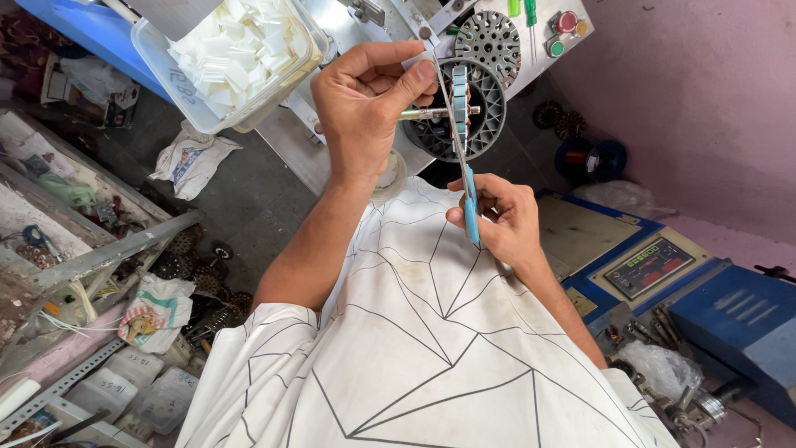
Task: The person retrieves a container of white plastic spacers and places it on a workbench. They then repeatedly pick up individual spacers and insert them into the slots of a motor stator using a pair of scissors to assist with placement. The process is repeated for multiple spacers throughout the clip.
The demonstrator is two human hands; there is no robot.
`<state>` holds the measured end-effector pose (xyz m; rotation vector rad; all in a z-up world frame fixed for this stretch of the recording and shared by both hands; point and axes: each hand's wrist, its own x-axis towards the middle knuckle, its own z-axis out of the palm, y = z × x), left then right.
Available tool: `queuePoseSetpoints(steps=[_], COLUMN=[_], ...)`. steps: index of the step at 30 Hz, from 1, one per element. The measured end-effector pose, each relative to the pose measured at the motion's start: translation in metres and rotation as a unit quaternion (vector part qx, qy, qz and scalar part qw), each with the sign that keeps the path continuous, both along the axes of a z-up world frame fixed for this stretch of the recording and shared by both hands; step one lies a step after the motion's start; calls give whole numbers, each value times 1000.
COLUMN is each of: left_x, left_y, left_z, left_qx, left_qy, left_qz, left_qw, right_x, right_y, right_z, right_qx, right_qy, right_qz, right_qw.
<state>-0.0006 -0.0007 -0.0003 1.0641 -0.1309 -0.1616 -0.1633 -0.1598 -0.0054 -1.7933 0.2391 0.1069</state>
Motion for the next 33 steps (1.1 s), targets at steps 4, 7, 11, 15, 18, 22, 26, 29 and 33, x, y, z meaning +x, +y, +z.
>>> queuePoseSetpoints(steps=[4, 7, 11, 15, 18, 22, 26, 29, 33], left_x=[-1, -4, -5, -4, -4, -4, -4, -4, -1], left_y=[0, -2, -4, -4, -4, -4, -3, -3, -3], left_z=[1, 1, -1, -2, -3, -2, -2, -4, -7], left_qx=[-1, 16, 5, 4, 6, 0, 9, 20, 26], left_qy=[3, 2, 16, 13, 15, 14, 6, 4, 9], left_qz=[-14, -9, -7, -8, -8, -10, -18, -21, -21], left_qw=[1000, 1000, 1000, 1000, 1000, 1000, 1000, 1000, 999], right_x=[1, 2, 2, 0, 0, -1, -2, 0, 3], right_y=[0, -1, -4, -5, -7, -9, -13, -20, -30], right_z=[0, 0, -2, -3, -3, -1, -2, -4, -5], right_qx=[12, 22, 27, 34, 30, -2, 0, -11, -15], right_qy=[4, 19, 14, 18, 26, 34, 14, 39, 32], right_qz=[2, 1, 6, 2, 2, 2, 0, -14, -16], right_qw=[1000, 1000, 1000, 999, 999, 999, 1000, 999, 999])
